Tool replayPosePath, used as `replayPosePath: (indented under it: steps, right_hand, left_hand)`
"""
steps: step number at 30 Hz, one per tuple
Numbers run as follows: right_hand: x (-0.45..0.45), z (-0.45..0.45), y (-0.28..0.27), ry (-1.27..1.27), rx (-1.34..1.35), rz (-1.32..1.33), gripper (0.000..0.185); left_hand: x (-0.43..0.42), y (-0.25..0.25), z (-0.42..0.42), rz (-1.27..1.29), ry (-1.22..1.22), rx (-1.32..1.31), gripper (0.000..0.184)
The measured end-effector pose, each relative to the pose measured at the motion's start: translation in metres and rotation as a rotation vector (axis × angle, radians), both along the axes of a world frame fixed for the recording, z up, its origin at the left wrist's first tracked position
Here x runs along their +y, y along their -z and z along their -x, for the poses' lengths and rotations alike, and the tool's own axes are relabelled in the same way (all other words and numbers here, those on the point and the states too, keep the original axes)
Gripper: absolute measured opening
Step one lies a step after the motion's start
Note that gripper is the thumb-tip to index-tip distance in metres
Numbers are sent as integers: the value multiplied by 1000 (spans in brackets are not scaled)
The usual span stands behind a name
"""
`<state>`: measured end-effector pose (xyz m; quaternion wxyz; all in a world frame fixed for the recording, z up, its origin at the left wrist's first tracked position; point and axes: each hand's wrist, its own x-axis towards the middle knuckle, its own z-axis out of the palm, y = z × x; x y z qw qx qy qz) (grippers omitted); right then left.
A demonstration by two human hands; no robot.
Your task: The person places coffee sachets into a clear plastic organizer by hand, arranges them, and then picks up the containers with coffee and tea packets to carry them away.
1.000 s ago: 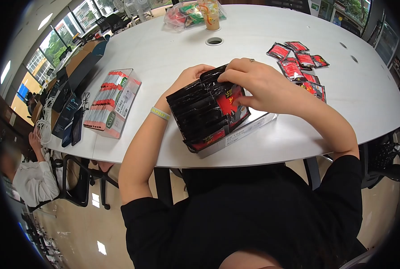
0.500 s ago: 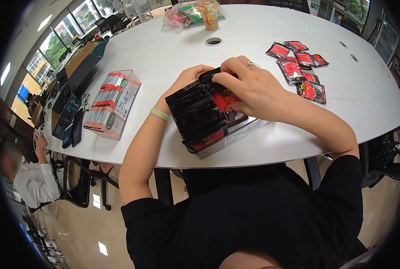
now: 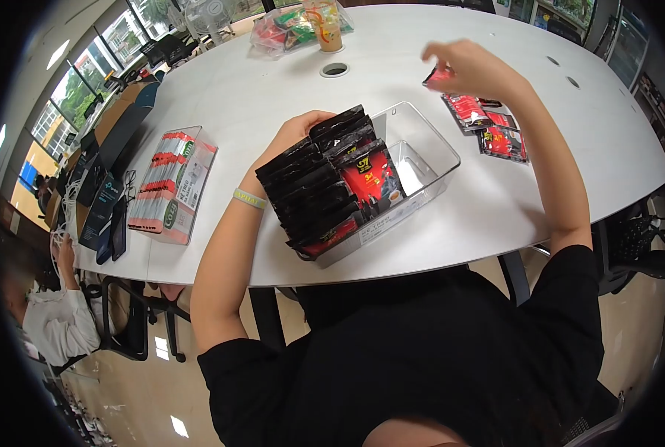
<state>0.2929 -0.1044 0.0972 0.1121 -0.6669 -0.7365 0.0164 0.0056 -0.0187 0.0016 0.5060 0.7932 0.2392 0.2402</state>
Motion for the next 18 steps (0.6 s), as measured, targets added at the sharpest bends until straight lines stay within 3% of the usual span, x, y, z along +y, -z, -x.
replayPosePath:
  steps: [1,3,6,11,16,18]
  right_hand:
    - [1,-13,8,2,-7,0,50]
    - [2,-36,31,-13,-191,325,65]
    - [-9,-50,60,-85,-151,251,75]
    - [-23,-41,81,-129,-122,34,46]
    - [-23,-35,60,-195,-20,-245,38]
    - [-32,-28,45,-164,243,-384,35]
  left_hand:
    - [0,0,-1,-3,-13,11,41]
    - [0,1,-1,-7,-11,3,40]
    - [3,2,0,3,1,-24,37]
    - [11,9,0,35,24,6,33]
    - [9,8,0,-150,7,13,35]
    - [4,4,-1,-155,-27,47,35]
